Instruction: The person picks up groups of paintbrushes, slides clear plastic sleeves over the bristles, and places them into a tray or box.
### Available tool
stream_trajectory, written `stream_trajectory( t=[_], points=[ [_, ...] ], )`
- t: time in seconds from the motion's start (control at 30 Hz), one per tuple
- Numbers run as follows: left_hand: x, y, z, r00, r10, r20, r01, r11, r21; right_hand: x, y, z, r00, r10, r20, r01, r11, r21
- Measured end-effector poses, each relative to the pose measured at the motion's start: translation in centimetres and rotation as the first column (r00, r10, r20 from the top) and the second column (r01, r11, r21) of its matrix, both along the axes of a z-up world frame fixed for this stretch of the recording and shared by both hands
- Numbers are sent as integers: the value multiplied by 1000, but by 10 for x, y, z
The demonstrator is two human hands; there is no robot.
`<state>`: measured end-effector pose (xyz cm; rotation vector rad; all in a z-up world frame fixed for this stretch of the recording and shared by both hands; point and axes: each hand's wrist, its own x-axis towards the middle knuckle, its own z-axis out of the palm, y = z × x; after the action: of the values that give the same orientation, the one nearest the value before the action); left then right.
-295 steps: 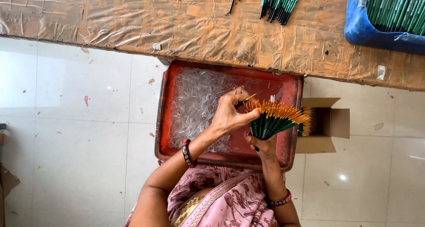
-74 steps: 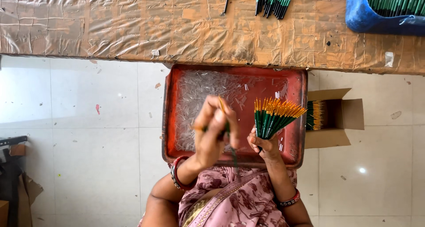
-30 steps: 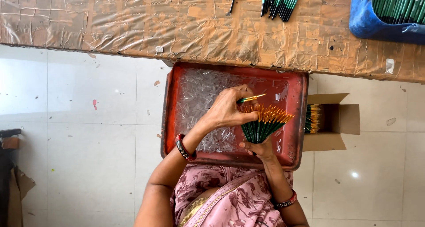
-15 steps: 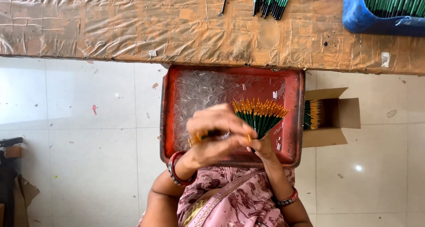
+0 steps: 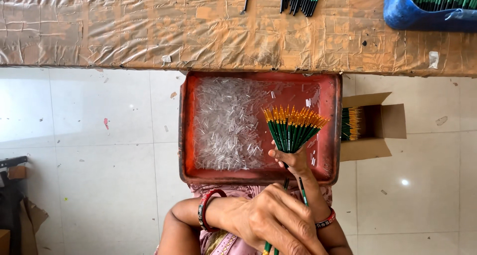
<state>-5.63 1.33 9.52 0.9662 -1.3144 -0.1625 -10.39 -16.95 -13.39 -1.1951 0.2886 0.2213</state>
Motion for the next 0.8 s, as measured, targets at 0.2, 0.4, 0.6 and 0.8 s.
stream_trajectory(
  t=[0.2,0.4,0.6,0.8],
  points=[
    [-6,-1,-9,995,-83,-54,81,996,-32,1,2,4,1000,-17,-2,17,1000,9],
    [-7,-4,-8,989,-124,-84,121,992,-35,1,1,1,1000,-21,2,21,999,-29],
    [-8,-3,-11,987,-133,-92,131,991,-25,5,2,13,1000,-13,-1,13,998,-55],
    [-10,-3,-9,988,-117,-105,116,993,-13,6,4,18,999,-14,44,16,999,-43]
  ],
)
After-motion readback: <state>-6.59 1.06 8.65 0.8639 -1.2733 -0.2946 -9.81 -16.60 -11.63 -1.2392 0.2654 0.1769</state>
